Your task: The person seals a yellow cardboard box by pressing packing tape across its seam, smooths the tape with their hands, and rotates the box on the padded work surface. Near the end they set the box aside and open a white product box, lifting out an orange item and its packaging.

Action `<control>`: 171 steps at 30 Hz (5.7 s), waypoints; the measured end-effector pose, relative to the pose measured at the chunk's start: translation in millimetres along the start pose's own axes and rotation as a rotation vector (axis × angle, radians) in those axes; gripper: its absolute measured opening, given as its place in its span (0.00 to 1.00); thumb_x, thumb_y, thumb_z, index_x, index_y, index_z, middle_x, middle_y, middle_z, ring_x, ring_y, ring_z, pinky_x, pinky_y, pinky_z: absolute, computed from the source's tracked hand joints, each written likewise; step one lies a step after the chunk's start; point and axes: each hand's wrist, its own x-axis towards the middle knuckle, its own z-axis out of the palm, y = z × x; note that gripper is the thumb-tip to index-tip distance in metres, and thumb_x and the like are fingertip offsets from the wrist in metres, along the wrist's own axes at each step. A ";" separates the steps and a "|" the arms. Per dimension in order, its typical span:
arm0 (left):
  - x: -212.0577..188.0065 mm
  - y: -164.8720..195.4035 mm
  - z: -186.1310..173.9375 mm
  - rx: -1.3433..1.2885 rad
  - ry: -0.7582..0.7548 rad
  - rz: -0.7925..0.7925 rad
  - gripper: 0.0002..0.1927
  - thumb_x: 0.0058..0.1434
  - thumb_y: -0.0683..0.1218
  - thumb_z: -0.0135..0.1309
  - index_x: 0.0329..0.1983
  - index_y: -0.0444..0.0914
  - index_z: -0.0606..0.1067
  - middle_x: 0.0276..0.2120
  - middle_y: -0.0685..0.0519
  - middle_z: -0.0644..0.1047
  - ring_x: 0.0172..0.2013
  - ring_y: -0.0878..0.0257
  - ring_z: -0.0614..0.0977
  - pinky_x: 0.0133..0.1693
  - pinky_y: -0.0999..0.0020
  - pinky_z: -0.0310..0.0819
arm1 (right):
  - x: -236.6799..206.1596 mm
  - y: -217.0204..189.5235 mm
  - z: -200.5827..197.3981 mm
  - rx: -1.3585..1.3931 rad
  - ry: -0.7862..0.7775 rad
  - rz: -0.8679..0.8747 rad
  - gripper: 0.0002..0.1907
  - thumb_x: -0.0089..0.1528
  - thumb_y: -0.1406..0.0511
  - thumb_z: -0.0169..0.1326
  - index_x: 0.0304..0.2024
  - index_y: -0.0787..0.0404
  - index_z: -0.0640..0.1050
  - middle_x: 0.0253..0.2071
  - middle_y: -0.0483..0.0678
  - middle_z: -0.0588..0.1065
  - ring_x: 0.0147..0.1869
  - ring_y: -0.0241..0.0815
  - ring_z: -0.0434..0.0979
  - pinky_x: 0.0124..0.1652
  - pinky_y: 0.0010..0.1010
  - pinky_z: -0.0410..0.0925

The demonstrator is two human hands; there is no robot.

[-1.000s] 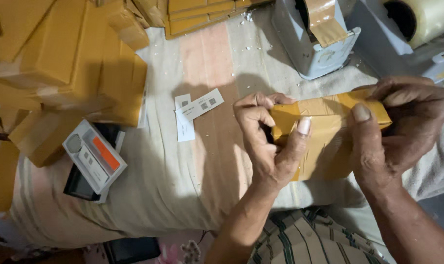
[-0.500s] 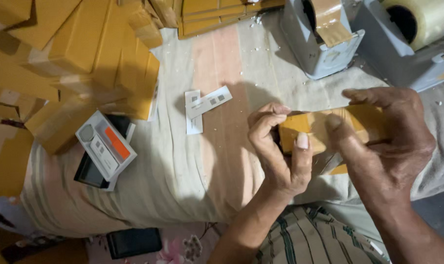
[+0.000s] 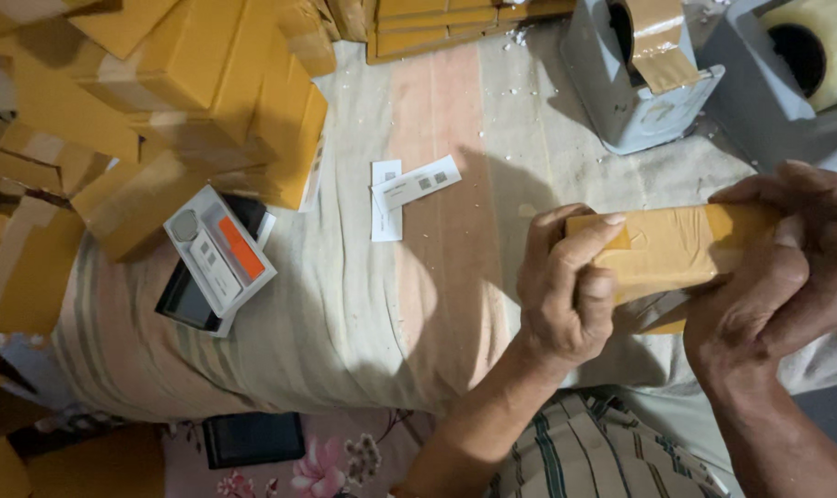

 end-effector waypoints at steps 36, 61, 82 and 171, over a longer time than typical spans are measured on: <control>36.0 62.5 -19.9 0.348 -0.206 -0.075 0.14 0.80 0.46 0.41 0.49 0.34 0.75 0.39 0.46 0.76 0.42 0.52 0.79 0.46 0.58 0.75 | 35.2 -71.3 -21.1 -0.820 -0.452 -0.179 0.08 0.68 0.68 0.48 0.44 0.62 0.78 0.39 0.52 0.78 0.43 0.50 0.78 0.43 0.39 0.71; -47.7 -71.1 -15.4 -0.185 0.075 -1.102 0.28 0.67 0.61 0.46 0.37 0.30 0.74 0.24 0.49 0.77 0.23 0.59 0.79 0.24 0.61 0.74 | 2.8 63.7 -42.4 -0.958 -0.656 0.082 0.39 0.71 0.47 0.33 0.76 0.65 0.54 0.79 0.63 0.48 0.83 0.62 0.40 0.75 0.51 0.34; -43.0 -75.0 -90.8 -0.169 -0.337 -0.367 0.38 0.76 0.69 0.34 0.74 0.38 0.66 0.75 0.39 0.64 0.77 0.46 0.63 0.76 0.50 0.53 | 12.4 35.3 -71.4 -0.858 -0.522 -0.003 0.19 0.68 0.63 0.51 0.60 0.61 0.76 0.59 0.54 0.73 0.64 0.59 0.71 0.64 0.45 0.64; 20.5 -97.8 33.8 0.651 -0.634 -0.455 0.17 0.75 0.55 0.40 0.50 0.39 0.74 0.49 0.39 0.77 0.51 0.42 0.77 0.54 0.42 0.71 | 56.1 81.8 -3.7 -1.255 -0.863 -0.146 0.20 0.74 0.52 0.46 0.46 0.60 0.80 0.47 0.55 0.79 0.56 0.55 0.75 0.55 0.50 0.66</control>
